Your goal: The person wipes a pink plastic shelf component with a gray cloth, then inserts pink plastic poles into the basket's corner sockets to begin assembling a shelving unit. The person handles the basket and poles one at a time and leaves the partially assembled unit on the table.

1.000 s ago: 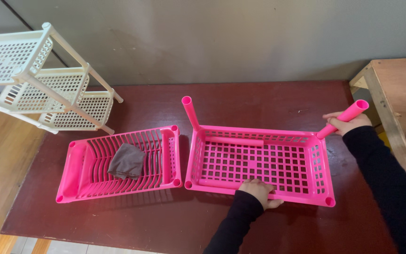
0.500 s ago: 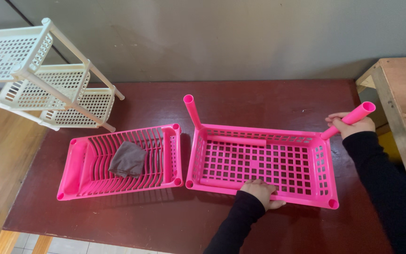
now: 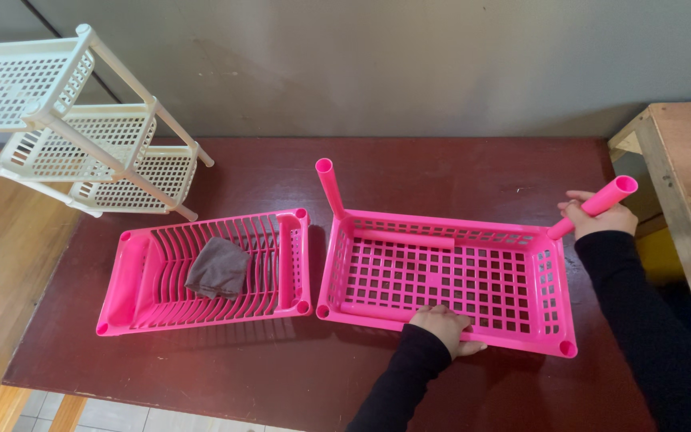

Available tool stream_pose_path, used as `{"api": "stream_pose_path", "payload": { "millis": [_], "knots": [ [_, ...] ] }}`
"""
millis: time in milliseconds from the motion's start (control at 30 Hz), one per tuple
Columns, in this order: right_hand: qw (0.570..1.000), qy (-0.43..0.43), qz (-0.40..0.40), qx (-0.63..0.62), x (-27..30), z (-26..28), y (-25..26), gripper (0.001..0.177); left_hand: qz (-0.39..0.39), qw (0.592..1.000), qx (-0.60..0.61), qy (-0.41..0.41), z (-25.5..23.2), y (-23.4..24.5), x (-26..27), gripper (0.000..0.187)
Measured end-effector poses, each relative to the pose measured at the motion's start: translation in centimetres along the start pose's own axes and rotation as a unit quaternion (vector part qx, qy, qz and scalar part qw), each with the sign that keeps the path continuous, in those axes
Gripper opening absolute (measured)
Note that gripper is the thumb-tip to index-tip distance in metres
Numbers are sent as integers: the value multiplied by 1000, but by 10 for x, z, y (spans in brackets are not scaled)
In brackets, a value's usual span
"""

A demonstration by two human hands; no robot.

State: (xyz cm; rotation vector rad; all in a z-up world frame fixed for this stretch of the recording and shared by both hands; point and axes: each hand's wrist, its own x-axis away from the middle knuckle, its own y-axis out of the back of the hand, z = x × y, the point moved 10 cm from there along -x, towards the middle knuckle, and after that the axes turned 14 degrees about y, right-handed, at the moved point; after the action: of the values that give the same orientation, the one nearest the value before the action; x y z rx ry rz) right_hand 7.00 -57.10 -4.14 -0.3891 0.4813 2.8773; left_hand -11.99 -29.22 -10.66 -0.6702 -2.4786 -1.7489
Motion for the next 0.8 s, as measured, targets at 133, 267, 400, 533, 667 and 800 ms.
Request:
{"api": "stream_pose_path", "payload": {
  "millis": [133,267,400,533,667,800],
  "knots": [
    [972,-59,225,34,-21,-14,-8,22,-15,1000,-1,-9,-1,5,2,65],
    [974,-75,214,-13,-25,-8,-11,21,-20,1000,9,-8,-2,7,2,63],
    [999,-29,3,29,1,7,-8,28,1,1000,-10,0,0,2,0,63],
    [999,-12,4,35,0,5,-2,28,12,1000,-2,0,0,-2,-2,64],
    [963,-81,254,35,-24,-16,-10,22,-6,1000,-7,-5,-2,4,0,65],
    [962,-108,244,54,-26,-24,-9,22,12,1000,-4,1,-2,4,0,66]
  ]
}}
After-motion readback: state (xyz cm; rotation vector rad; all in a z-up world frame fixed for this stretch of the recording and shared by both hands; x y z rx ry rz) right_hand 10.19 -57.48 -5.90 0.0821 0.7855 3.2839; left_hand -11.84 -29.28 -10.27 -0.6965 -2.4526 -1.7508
